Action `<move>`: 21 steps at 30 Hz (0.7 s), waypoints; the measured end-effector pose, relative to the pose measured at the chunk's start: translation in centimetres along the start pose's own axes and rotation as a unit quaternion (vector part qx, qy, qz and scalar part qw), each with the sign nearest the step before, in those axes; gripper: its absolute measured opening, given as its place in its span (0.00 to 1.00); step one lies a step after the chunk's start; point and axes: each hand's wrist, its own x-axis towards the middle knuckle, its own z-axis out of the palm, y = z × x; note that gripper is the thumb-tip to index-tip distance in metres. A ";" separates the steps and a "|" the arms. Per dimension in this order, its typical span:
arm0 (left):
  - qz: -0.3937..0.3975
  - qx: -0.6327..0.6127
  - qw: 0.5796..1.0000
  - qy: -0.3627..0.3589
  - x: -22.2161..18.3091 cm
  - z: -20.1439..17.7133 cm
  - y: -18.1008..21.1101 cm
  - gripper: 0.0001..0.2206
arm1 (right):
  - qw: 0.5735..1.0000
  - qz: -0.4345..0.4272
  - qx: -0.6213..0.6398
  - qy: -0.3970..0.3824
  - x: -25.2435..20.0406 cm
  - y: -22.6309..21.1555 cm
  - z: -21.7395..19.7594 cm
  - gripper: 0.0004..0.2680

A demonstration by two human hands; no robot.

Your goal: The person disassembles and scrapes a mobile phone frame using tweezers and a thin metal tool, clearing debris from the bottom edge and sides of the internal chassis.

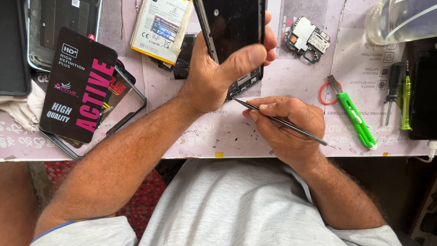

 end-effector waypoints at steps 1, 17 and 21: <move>0.006 0.015 1.000 -0.015 0.0 -0.1 0.2 0.20 | 1.000 -0.001 -0.002 0.001 0.1 0.0 0.0 0.07; -0.055 -0.071 0.996 -0.002 0.8 0.7 1.1 0.35 | 0.987 0.097 0.131 0.013 0.0 0.7 -0.1 0.05; -0.028 -0.076 0.997 -0.008 0.6 0.8 0.8 0.32 | 0.981 0.110 0.156 0.026 -0.5 0.3 0.2 0.06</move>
